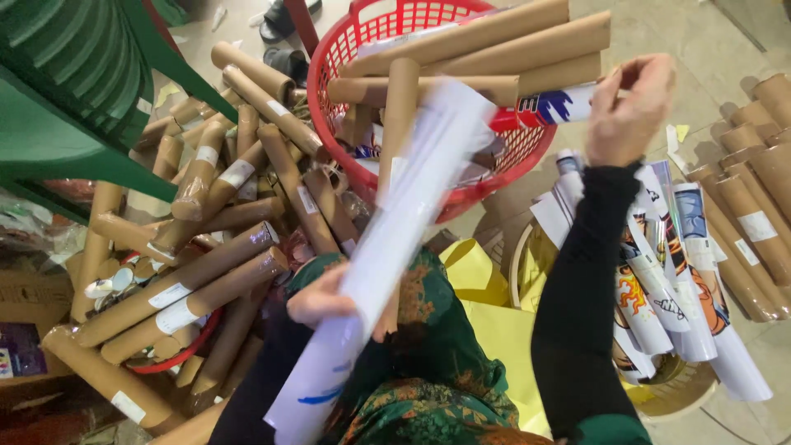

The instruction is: The person wraps individual posters in yellow paper, securing them by rolling the paper around the poster and tucking the ends.

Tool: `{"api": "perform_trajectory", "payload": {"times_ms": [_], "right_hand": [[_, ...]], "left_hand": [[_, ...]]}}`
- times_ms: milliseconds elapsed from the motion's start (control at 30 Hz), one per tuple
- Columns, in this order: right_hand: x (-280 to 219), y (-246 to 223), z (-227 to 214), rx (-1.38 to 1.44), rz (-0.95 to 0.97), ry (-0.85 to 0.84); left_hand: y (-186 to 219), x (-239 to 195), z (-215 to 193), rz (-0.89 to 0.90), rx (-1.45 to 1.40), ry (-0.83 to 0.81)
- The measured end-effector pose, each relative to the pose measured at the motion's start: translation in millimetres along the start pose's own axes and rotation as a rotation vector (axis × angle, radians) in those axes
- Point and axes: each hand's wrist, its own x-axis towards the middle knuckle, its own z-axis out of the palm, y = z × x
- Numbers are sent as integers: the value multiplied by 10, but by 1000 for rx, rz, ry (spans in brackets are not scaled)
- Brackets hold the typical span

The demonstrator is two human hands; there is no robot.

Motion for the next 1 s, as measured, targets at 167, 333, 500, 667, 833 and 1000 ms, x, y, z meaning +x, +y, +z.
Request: {"api": "perform_trajectory", "payload": {"times_ms": [167,333,500,667,833,1000], "right_hand": [[4,-691,-450,468,391,-550],[-280,-1592,-594,579,209,-514],[-551,-2122,-807,656,21,-275],[-722,-2118,-696,137,-360,-442],[-1050,-1818,-216,214,-366,-568],[-1279,-1900,-57,565,-169,-681]], "left_hand": [[268,217,-493,580,-329,491],[676,507,-717,765,-564,428],[674,565,-1156,759,-560,607],[783,450,-1111,908,-417,699],[1036,457,-542,921,-257,895],[1225,612,-195,1056,82,1012]]}}
